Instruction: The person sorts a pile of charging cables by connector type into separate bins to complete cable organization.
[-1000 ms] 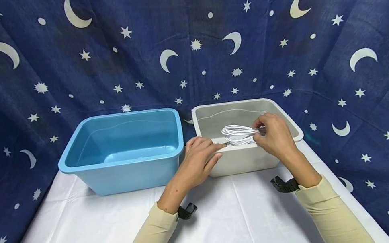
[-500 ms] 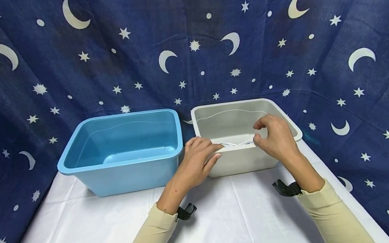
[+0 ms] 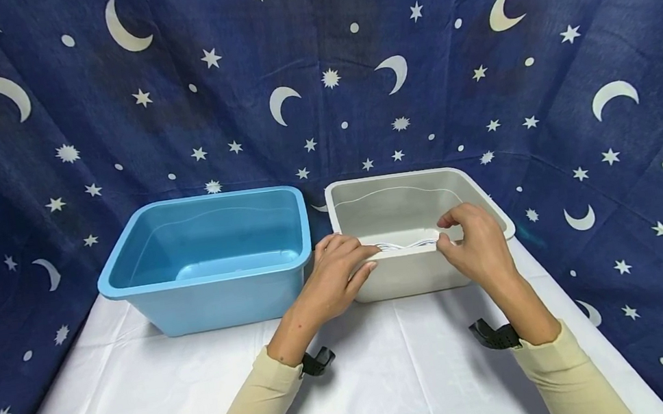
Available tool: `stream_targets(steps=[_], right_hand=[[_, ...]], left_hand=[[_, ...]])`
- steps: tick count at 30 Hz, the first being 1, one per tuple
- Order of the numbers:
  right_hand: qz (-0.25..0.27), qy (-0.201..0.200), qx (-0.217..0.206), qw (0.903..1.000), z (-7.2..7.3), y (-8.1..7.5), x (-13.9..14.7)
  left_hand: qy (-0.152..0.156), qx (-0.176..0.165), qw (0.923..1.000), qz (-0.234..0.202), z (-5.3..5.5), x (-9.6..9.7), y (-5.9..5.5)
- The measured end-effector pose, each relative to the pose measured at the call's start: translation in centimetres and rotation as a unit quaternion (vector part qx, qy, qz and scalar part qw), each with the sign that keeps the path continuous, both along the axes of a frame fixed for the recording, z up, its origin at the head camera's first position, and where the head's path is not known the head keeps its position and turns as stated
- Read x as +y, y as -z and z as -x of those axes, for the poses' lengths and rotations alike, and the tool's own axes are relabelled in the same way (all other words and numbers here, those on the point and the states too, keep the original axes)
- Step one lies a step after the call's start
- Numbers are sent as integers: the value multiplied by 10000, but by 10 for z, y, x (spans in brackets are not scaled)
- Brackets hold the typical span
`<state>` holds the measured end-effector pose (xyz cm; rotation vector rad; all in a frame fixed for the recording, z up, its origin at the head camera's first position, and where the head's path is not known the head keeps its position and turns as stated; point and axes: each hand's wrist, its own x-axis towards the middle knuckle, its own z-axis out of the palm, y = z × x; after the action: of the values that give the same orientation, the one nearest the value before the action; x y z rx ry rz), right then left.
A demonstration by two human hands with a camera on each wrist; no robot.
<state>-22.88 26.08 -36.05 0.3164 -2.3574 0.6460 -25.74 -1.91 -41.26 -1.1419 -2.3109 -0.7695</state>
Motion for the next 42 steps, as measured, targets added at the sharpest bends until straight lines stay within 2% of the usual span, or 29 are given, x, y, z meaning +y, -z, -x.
stream_targets(steps=[10, 23, 34, 42], right_hand=[[79, 28, 440, 9990, -12, 6, 2], [-17, 18, 622, 9981, -40, 16, 10], [-269, 179, 572, 9978, -65, 35, 22], [-392, 429, 275, 9979, -70, 53, 38]], left_hand=[[-16, -23, 10000, -12, 0, 0, 1], [20, -10, 10000, -68, -1, 1, 0], [-54, 81, 9999, 26, -1, 0, 0], [-70, 203, 9996, 201, -1, -2, -1]])
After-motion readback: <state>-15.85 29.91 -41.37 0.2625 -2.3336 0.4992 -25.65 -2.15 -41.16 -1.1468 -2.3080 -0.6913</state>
